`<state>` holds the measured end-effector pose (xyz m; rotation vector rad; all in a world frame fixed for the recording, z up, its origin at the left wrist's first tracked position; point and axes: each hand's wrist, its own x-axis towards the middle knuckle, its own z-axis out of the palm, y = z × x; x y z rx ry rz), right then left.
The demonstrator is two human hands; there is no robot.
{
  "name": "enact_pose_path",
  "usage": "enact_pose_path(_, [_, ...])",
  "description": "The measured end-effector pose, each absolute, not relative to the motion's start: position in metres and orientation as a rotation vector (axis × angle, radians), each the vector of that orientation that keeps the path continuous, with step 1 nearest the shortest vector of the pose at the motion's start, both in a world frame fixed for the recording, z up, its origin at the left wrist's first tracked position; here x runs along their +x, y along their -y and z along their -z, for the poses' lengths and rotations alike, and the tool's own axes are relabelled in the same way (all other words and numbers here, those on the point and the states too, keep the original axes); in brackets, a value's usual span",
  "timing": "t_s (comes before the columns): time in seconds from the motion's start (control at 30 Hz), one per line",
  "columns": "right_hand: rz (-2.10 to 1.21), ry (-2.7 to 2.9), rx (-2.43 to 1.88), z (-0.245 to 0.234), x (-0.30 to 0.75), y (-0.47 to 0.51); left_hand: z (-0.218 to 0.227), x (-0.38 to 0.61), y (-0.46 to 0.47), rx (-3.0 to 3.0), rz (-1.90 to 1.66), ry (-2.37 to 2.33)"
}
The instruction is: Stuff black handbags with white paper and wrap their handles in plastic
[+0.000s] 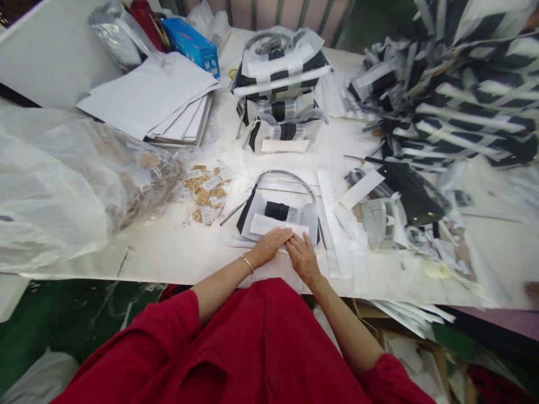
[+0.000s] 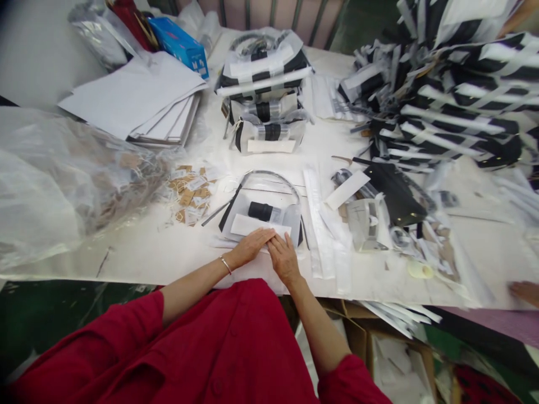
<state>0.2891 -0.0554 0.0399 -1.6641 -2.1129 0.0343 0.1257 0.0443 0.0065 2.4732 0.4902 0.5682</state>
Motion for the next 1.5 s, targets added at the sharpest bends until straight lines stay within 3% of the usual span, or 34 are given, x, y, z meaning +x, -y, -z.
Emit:
enact_pose_path(0.17, [-0.249, 1.739, -1.807, -0.056, 0.28, 0.096, -0.007, 0.125, -0.049, 2.483, -0.527, -0.435])
enact_pose_path(0.3, [-0.784, 0.833, -2.027, -0.05, 0.255, 0.128, -0.014, 0.127, -0.054, 2.484, -0.464, -0.429])
enact_pose_path(0.4, [-1.158, 0.121, -1.835, -0.037, 0.232, 0.119, -0.019, 0.128, -0.057, 2.495, -0.417, -0.429])
enact_pose_path(0.57, [-1.195, -0.391, -1.575, -0.029, 0.221, 0.057, -0.028, 0.131, -0.058, 2.561, -0.361, -0.409])
enact_pose_path(0.97, [-1.23, -0.147, -1.331, -0.039, 0.204, 0.066, -0.043, 0.135, -0.061, 2.628, -0.352, -0.417])
enact_pose_path(1.17, [-1.194, -0.179, -1.435, -0.031, 0.227, 0.039, -0.058, 0.135, -0.064, 2.676, -0.337, -0.357])
enact_pose_path(1.5, [-1.197, -0.035, -1.686, -0.022, 0.239, 0.033, -0.012, 0.125, -0.04, 2.821, -0.498, -0.388])
